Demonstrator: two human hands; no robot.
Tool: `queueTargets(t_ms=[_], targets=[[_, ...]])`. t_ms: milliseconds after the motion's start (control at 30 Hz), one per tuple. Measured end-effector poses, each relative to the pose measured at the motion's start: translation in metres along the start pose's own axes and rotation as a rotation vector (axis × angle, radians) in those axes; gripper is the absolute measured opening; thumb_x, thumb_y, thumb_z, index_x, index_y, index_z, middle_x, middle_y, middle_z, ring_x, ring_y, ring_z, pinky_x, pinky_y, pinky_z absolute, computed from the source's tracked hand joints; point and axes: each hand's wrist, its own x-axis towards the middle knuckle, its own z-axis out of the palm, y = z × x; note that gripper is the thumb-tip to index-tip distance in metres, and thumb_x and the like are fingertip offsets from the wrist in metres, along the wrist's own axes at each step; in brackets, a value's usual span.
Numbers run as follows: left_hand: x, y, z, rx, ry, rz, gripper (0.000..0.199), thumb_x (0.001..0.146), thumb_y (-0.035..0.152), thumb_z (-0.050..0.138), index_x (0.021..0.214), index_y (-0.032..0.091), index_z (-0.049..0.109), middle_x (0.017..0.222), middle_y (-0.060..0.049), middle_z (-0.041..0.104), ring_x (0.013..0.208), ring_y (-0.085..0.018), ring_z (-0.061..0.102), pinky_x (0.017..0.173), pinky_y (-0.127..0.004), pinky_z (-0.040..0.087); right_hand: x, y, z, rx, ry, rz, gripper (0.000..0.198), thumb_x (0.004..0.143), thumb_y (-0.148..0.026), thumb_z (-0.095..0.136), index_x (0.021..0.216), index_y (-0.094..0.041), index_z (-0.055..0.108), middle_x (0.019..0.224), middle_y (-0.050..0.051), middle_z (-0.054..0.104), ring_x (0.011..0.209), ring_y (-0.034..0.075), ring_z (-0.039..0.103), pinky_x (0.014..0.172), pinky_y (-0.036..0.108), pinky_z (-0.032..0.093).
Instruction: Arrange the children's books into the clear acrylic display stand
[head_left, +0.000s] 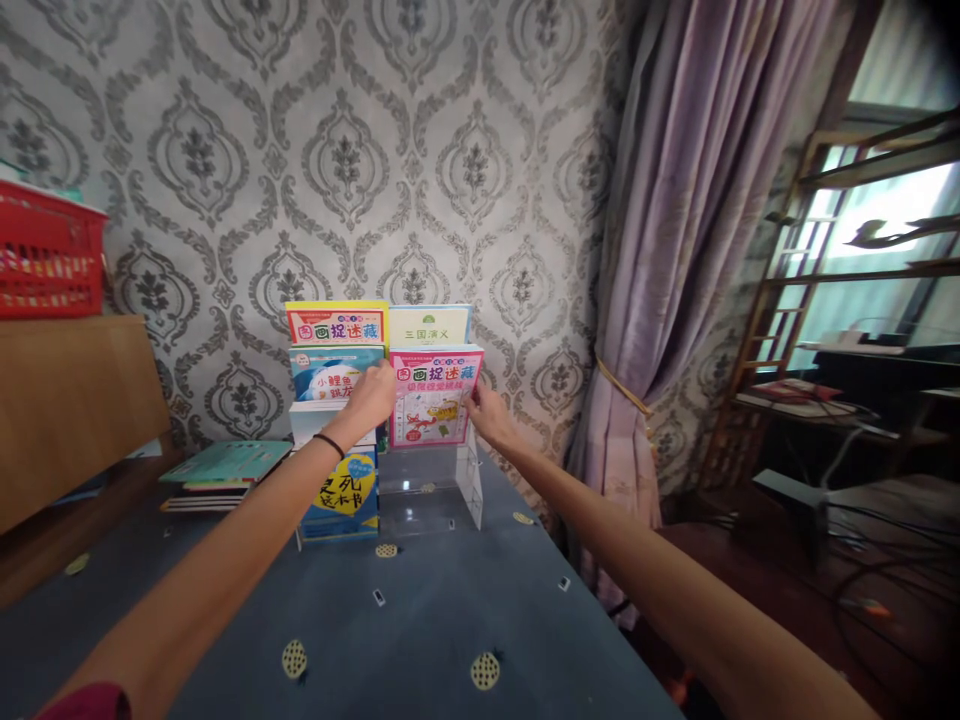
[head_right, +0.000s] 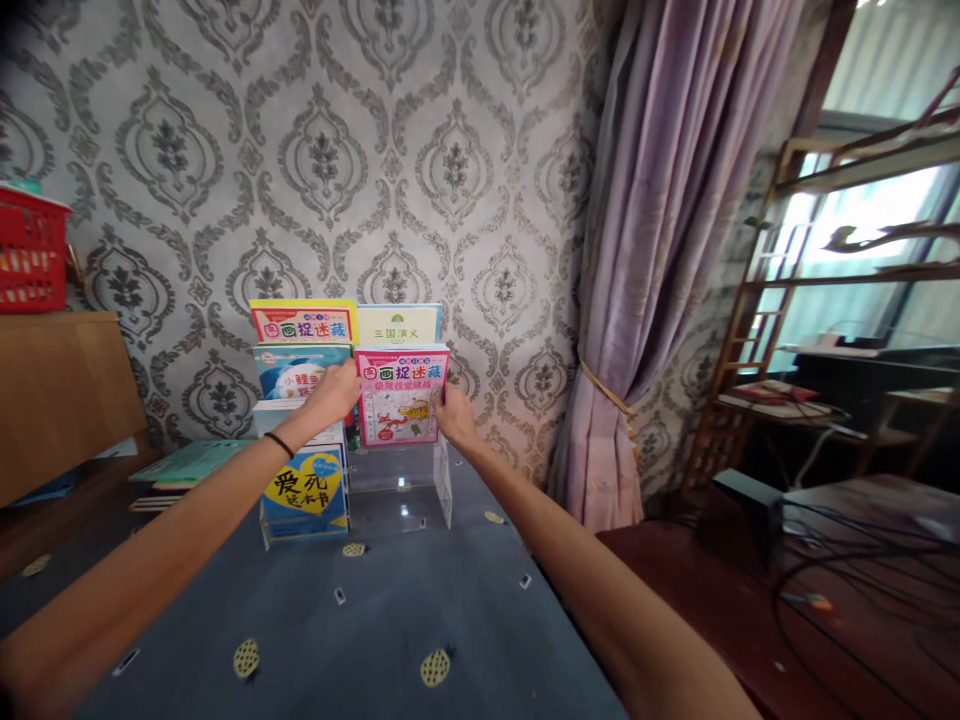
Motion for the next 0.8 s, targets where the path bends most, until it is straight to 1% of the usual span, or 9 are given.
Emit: queueTargets(t_ms=[167,300,433,600,700,800], targets=[[-0.001,0.003,-0.003,0.070,-0.020,-0.026,0.018,0.086,0.004,0.051,0.098,0.011,0.061,0.083,-0.020,0.069,0.082,-0.034,0.070,0.070,-0.039,0.051,0.001,0.001,0.000,-0.017,-0.011,0.014,0.018,0.086,-0.024,0.054,0.099,-0.020,0.066,0.093,0.013,0.073,0.088,0.030,0.068,0.081,0.039,0.051],[-0.004,0.006,-0.010,0.082,-0.031,-0.022,0.015,0.087,0.007,0.050,0.098,0.013,0.059,0.085,-0.019,0.069,0.085,-0.033,0.069,0.073,-0.039,0.051,0.001,0.002,-0.002,-0.008,-0.022,-0.001,0.019,0.085,-0.025,0.054,0.098,-0.020,0.067,0.090,0.011,0.073,0.086,0.029,0.067,0.079,0.038,0.052],[-0.009,0.008,-0.019,0.080,-0.022,-0.036,0.017,0.089,0.012,0.054,0.105,0.015,0.054,0.086,-0.015,0.069,0.086,-0.032,0.069,0.072,-0.037,0.050,0.001,0.003,-0.001,-0.009,-0.014,-0.011,0.018,0.084,-0.026,0.056,0.097,-0.021,0.067,0.086,0.010,0.073,0.081,0.028,0.067,0.076,0.036,0.053],[-0.016,0.012,-0.033,0.088,-0.018,-0.078,0.025,0.089,0.017,0.058,0.113,0.014,0.050,0.090,-0.016,0.068,0.088,-0.032,0.067,0.072,-0.038,0.050,0.000,0.002,0.001,-0.017,0.002,-0.005,0.016,0.084,-0.026,0.057,0.095,-0.020,0.067,0.086,0.010,0.073,0.081,0.027,0.067,0.076,0.036,0.053],[-0.022,0.014,-0.042,0.102,-0.028,-0.071,0.026,0.091,0.018,0.055,0.116,0.014,0.049,0.087,-0.013,0.068,0.085,-0.030,0.067,0.074,-0.038,0.050,-0.002,0.002,0.001,-0.014,0.017,-0.004,0.019,0.083,-0.025,0.058,0.098,-0.016,0.066,0.089,0.012,0.073,0.082,0.028,0.067,0.078,0.038,0.053],[-0.032,0.014,-0.050,0.114,0.003,-0.035,0.028,0.093,0.018,0.051,0.121,0.014,0.048,0.082,-0.009,0.068,0.085,-0.029,0.067,0.078,-0.039,0.050,-0.006,0.001,0.002,0.004,0.035,-0.030,0.023,0.084,-0.025,0.058,0.102,-0.014,0.066,0.093,0.014,0.074,0.083,0.027,0.068,0.077,0.037,0.054]])
